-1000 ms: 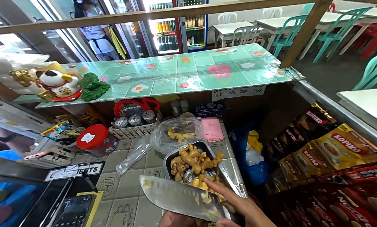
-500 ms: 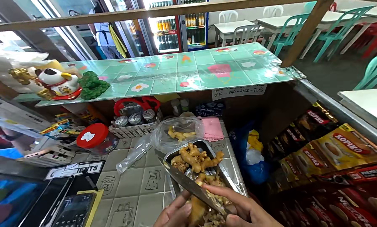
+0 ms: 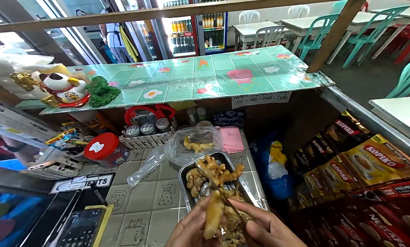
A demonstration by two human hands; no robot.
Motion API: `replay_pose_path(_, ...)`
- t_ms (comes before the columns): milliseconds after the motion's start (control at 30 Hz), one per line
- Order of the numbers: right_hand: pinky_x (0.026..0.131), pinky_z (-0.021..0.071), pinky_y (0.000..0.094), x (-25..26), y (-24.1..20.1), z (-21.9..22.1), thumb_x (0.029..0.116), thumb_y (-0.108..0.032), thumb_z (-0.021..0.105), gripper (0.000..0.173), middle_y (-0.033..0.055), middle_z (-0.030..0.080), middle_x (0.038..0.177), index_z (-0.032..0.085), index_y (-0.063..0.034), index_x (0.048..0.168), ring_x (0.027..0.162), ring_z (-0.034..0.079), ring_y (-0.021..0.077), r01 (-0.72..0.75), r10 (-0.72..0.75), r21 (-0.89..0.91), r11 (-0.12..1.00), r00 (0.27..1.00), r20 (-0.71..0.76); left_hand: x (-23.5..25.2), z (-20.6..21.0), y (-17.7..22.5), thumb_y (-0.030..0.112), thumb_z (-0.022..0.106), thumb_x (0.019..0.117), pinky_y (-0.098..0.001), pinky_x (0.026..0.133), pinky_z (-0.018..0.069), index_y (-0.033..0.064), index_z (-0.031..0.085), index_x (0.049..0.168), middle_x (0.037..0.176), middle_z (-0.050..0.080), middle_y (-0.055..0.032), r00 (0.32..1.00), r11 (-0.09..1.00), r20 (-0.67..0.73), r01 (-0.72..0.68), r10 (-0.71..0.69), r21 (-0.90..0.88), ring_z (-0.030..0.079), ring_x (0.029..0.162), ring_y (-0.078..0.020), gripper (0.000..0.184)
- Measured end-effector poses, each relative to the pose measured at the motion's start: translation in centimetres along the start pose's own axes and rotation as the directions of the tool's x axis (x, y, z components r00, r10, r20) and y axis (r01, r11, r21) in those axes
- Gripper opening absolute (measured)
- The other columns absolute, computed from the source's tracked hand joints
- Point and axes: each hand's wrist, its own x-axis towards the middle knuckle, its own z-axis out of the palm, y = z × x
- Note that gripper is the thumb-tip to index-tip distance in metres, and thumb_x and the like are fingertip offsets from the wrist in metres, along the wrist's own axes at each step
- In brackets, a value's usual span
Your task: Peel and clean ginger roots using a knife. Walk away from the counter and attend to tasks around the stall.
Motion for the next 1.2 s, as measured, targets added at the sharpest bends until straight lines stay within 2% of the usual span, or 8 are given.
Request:
replay_pose_path(167,0.046,0.0359,0.0204,0.3,-0.2,0.3,0.1078,-0.035,0.049,0.061,-0.0022,0.057,0.082,0.029,-0.0181,0.163,0.053,0.04,0.003,0.036,-0.039,-0.13,0.991,0.999,-0.017,0.7,0.2,-0.1,0.014,0.035,0.1103,-0.0431,0.092,0.0586,0.0064,0.027,0.152,0.127,0.063,-0.0182,0.979,1.0,-0.205,0.014,-0.013,0.001,0.07,0.104,-0.0283,0.043)
replay_pose_path(267,0.058,0.0434,0.018,0.2,0.0,0.6,0.1087,-0.033,0.048,0.052,0.0014,0.065,0.132,0.042,-0.0154,0.157,0.065,0.048,-0.0025,0.075,-0.091,-0.3,0.951,0.995,-0.041,0.7,0.7,0.0,0.014,0.034,0.1111,-0.0448,0.088,0.061,0.007,0.032,0.145,0.118,0.066,-0.0178,0.951,0.999,-0.308,0.02,-0.029,-0.032,0.073,0.097,-0.0299,0.034)
replay_pose_path(300,0.063,0.0465,0.0191,0.2,0.0,0.7,0.1085,-0.034,0.048,0.053,0.003,0.064,0.135,0.042,-0.0147,0.157,0.068,0.051,-0.0021,0.066,-0.088,-0.39,0.919,0.995,-0.038,0.6,0.8,0.0,0.012,0.033,0.1107,-0.0452,0.088,0.0614,0.007,0.032,0.142,0.116,0.067,-0.0166,0.947,0.999,-0.321,0.015,-0.03,-0.048,0.073,0.095,-0.0292,0.032)
replay_pose_path(333,0.07,0.0515,0.0235,0.2,0.1,0.7,0.1074,-0.036,0.05,0.056,0.0053,0.066,0.133,0.04,-0.0153,0.159,0.073,0.057,0.0011,0.044,-0.072,-0.488,0.872,0.997,-0.038,0.5,0.8,-0.1,0.011,0.032,0.1101,-0.045,0.087,0.0617,0.0075,0.032,0.14,0.114,0.068,-0.0147,0.944,0.998,-0.328,0.005,-0.024,-0.057,0.073,0.093,-0.0274,0.03)
replay_pose_path(400,0.062,0.0527,0.0391,0.3,0.4,1.3,0.1028,-0.042,0.059,0.07,0.0098,0.07,0.089,0.034,-0.0123,0.161,0.062,0.058,0.015,0.028,-0.079,-0.606,0.795,0.995,-0.058,0.4,0.6,-0.4,0.014,0.035,0.1094,-0.0404,0.085,0.0612,0.0073,0.034,0.146,0.113,0.069,-0.0096,0.941,1.0,-0.339,-0.018,0.011,-0.02,0.072,0.094,-0.0209,0.037)
replay_pose_path(467,0.059,0.0538,0.0484,0.3,0.0,1.9,0.0977,-0.048,0.065,0.087,0.0089,0.067,0.073,0.023,-0.0114,0.164,0.058,0.059,0.0221,0.007,-0.05,-0.691,0.723,0.998,-0.042,0.8,0.1,-0.6,0.019,0.038,0.1098,-0.036,0.09,0.058,0.0031,0.035,0.147,0.12,0.065,-0.0083,0.958,0.996,-0.282,-0.03,0.054,0.087,0.068,0.103,-0.0159,0.041)
replay_pose_path(800,0.05,0.0471,0.0479,0.7,-0.6,2.8,0.0925,-0.062,0.064,0.092,0.006,0.06,0.065,0.03,-0.0128,0.163,0.051,0.053,0.024,0.026,-0.131,-0.86,0.509,0.99,-0.048,0.6,0.7,-0.1,0.016,0.04,0.1087,-0.0342,0.087,0.0583,0.001,0.049,0.131,0.106,0.069,-0.0072,0.966,0.997,-0.256,-0.009,0.029,0.078,0.069,0.095,-0.0146,0.028)
replay_pose_path(1200,0.05,0.0477,0.0469,0.5,-0.1,2.3,0.0934,-0.058,0.065,0.083,0.0058,0.061,0.065,0.037,-0.0172,0.16,0.051,0.053,0.0229,0.038,-0.186,-0.849,0.527,0.98,-0.072,0.7,1.5,0.1,0.015,0.038,0.1095,-0.0297,0.086,0.058,0.0014,0.049,0.13,0.105,0.068,-0.0034,0.953,0.999,-0.303,0.019,-0.009,0.029,0.068,0.095,-0.0094,0.026)
